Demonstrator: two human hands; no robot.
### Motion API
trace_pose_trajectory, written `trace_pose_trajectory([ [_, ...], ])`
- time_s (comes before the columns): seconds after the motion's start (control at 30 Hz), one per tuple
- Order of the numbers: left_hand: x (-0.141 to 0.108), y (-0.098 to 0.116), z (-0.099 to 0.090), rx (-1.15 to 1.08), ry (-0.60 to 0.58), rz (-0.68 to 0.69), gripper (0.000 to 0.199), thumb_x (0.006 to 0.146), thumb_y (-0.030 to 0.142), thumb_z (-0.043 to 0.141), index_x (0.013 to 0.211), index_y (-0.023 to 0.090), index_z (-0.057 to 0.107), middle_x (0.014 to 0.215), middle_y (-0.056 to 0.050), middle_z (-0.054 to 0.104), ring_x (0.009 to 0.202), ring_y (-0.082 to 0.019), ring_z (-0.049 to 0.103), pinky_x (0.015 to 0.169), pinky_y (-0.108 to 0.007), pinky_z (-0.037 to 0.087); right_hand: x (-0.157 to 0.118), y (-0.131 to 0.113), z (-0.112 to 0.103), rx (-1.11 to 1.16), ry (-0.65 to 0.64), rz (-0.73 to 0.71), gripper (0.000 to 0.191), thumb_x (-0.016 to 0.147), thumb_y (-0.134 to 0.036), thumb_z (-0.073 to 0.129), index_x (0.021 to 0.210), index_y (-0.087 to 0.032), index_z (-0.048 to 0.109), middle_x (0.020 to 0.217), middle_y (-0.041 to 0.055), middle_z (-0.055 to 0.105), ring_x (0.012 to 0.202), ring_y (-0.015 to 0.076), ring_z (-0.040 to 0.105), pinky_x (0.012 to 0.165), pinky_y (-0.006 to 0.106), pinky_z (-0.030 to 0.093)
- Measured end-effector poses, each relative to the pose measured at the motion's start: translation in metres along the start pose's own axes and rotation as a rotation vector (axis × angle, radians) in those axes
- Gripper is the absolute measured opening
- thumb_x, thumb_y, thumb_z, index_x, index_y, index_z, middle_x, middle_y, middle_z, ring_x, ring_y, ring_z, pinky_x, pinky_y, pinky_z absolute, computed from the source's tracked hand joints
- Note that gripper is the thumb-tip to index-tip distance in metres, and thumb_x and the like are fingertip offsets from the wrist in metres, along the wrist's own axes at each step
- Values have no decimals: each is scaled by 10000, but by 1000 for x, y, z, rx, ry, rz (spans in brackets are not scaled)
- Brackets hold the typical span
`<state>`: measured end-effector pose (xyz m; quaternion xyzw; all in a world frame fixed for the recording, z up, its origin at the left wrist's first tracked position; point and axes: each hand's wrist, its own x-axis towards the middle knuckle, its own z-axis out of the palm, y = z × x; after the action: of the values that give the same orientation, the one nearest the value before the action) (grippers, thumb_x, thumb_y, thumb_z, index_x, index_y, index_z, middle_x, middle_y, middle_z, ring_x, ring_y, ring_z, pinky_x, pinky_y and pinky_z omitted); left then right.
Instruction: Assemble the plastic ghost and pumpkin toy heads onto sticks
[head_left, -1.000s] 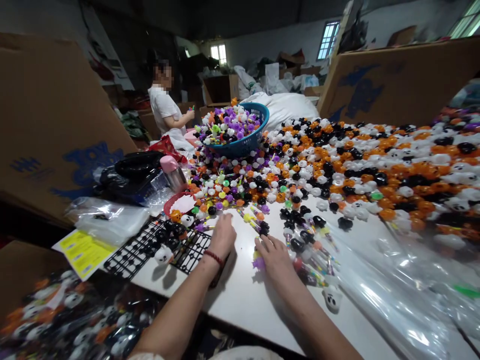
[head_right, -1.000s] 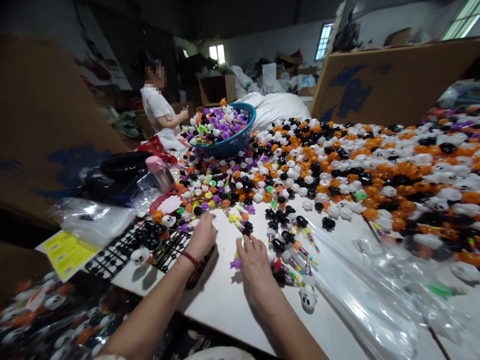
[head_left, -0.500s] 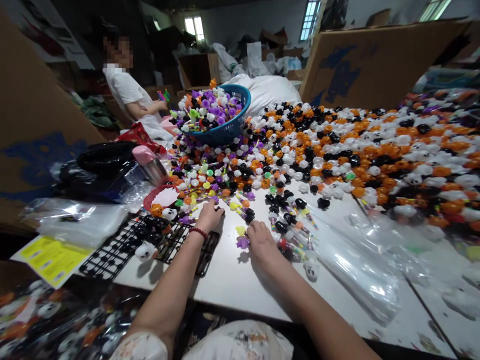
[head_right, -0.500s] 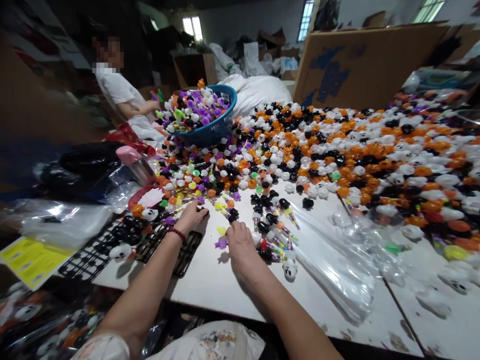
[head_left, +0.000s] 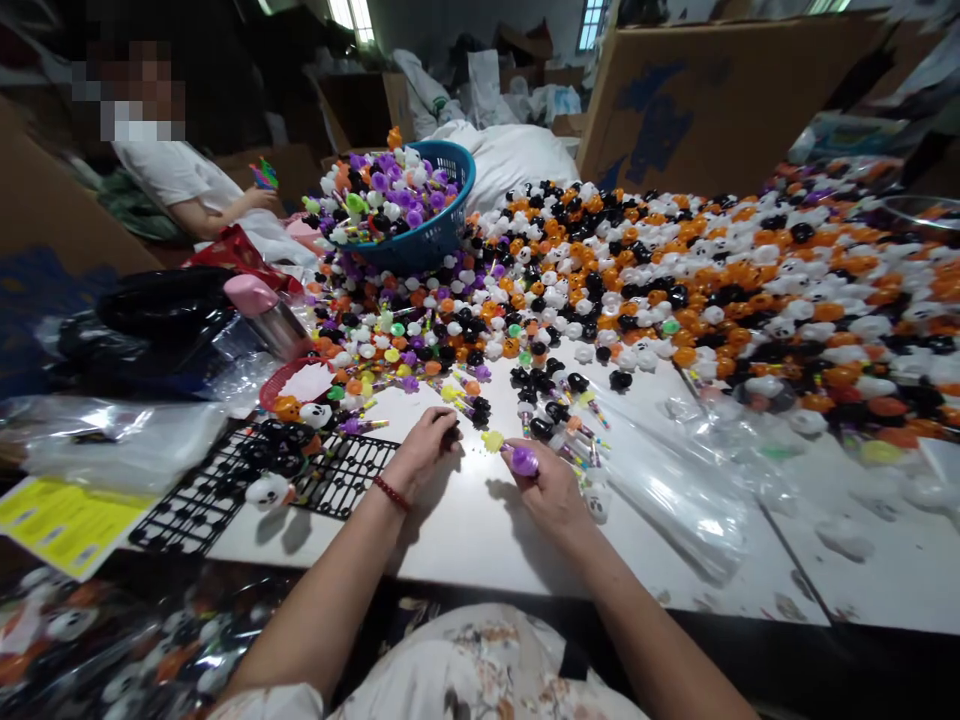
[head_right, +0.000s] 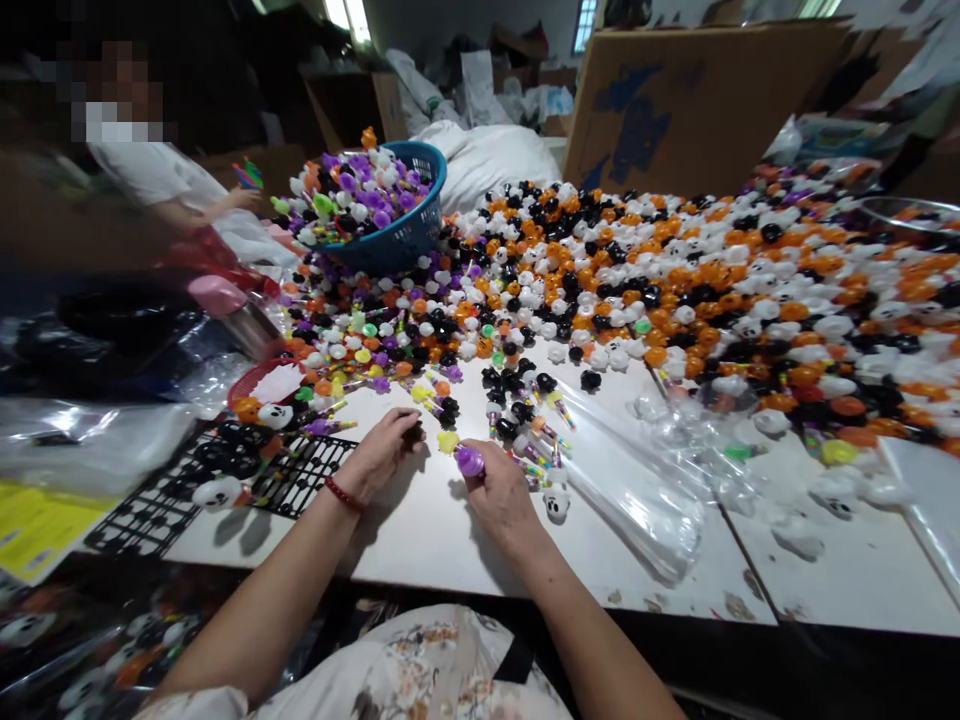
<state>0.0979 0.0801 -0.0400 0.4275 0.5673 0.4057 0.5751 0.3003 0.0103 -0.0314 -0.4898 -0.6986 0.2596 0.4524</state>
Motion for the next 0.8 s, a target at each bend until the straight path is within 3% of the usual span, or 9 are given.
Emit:
trace_pose_trajectory([
  [0.1, -11, -2, 19, -368, -62, -100, 342, 801, 471, 661, 875, 163, 532, 689, -6, 616, 488, -72, 520, 449, -181, 363, -5, -2, 0, -22, 20, -42, 287, 860, -116, 486, 1069, -181, 672, 981, 81, 715, 913, 226, 662, 817, 342, 523],
  [0.2, -22, -1, 33, -446, -48, -113, 400, 765, 509, 713, 798, 158, 524, 604, 28, 562, 441, -61, 488, 408, -175, 340, -8, -3, 0, -57, -5, -63, 310, 858, -112, 472, 1086, -175, 671, 964, 88, 711, 896, 226, 661, 800, 336, 525],
  [0.43, -35, -3, 48, -412, -86, -14, 452, 769, 577, 695, 817, 174, 497, 662, 43, 556, 486, -58, 500, 436, -173, 366, -12, -2, -2, -84, 0, -60, 325, 866, -125, 468, 1115, -165, 672, 963, 98, 711, 888, 227, 662, 794, 325, 524],
  [0.57, -39, -6, 53, -374, -28, -23, 474, 778, 624, 656, 845, 186, 487, 692, 38, 567, 520, -71, 517, 475, -192, 408, -13, -4, -2, -53, -14, -35, 314, 851, -134, 491, 1084, -182, 696, 940, 82, 718, 871, 224, 667, 781, 317, 520],
  [0.8, -49, -7, 57, -199, -53, 73, 454, 875, 647, 500, 809, 201, 445, 556, 48, 518, 452, -79, 423, 477, -213, 348, -11, 0, -3, 23, -7, 79, 254, 849, -192, 531, 1018, -181, 720, 933, 77, 722, 870, 225, 654, 797, 332, 495],
])
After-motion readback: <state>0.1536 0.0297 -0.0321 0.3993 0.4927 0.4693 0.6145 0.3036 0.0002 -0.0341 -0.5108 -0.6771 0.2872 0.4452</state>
